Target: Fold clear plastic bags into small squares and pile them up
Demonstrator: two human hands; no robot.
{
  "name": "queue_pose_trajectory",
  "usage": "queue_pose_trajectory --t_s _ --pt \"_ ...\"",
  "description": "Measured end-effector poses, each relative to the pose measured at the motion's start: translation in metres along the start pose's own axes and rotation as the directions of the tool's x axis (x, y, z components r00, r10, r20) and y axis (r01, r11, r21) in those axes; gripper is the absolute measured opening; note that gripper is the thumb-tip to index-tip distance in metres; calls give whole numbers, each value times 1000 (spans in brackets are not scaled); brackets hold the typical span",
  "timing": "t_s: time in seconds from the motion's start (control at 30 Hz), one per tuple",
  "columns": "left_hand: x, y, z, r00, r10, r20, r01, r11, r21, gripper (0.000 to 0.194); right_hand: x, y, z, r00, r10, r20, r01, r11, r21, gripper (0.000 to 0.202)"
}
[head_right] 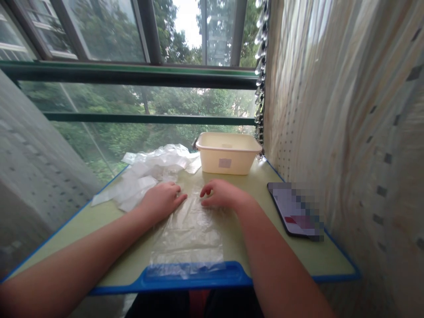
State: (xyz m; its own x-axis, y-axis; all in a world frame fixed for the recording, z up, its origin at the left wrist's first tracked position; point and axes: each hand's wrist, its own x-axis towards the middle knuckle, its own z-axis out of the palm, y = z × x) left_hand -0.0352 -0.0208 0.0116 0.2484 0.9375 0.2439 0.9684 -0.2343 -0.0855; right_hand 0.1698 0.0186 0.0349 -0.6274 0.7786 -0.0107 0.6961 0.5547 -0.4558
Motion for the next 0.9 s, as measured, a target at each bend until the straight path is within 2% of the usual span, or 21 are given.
queue_pose_trajectory --t_s 0.1,0.23,0.37,0.47,0.57,0.63,0.7,0.8,0.83,0.9 --pt "0 0 1 1000 0 3 0 998 -69 31 0 -2 2 1000 7 30 -8 1000 28 26" --pt "0 1 0 999 -29 -29 22 977 -213 19 1 0 5 1000 20 6 -21 998 67 26" --pt "2 -1 0 996 -66 -55 38 912 -408 16 2 2 5 1000 30 3 -30 996 82 25" --pt "5 -3 3 995 -91 -35 48 770 -637 13 3 4 5 999 36 -3 -36 995 92 24" --pt "8 -6 7 991 -134 19 88 529 -844 17 4 7 5 999 39 -16 -38 995 90 22" --pt "10 -7 8 987 -150 49 103 375 -921 24 5 9 5 1000 16 -25 -14 997 78 21" --pt "11 -7 8 985 -164 60 106 288 -952 30 7 10 6 999 -21 -35 23 998 62 21" --pt "11 -7 6 989 -142 39 80 299 -951 44 10 12 9 995 -60 -82 64 997 44 20" --pt "11 -7 6 992 -121 28 68 338 -939 47 11 12 11 992 -66 -105 70 997 39 20" --pt "11 -7 4 998 -65 -8 23 469 -883 40 13 12 14 988 -66 -138 71 997 33 21"
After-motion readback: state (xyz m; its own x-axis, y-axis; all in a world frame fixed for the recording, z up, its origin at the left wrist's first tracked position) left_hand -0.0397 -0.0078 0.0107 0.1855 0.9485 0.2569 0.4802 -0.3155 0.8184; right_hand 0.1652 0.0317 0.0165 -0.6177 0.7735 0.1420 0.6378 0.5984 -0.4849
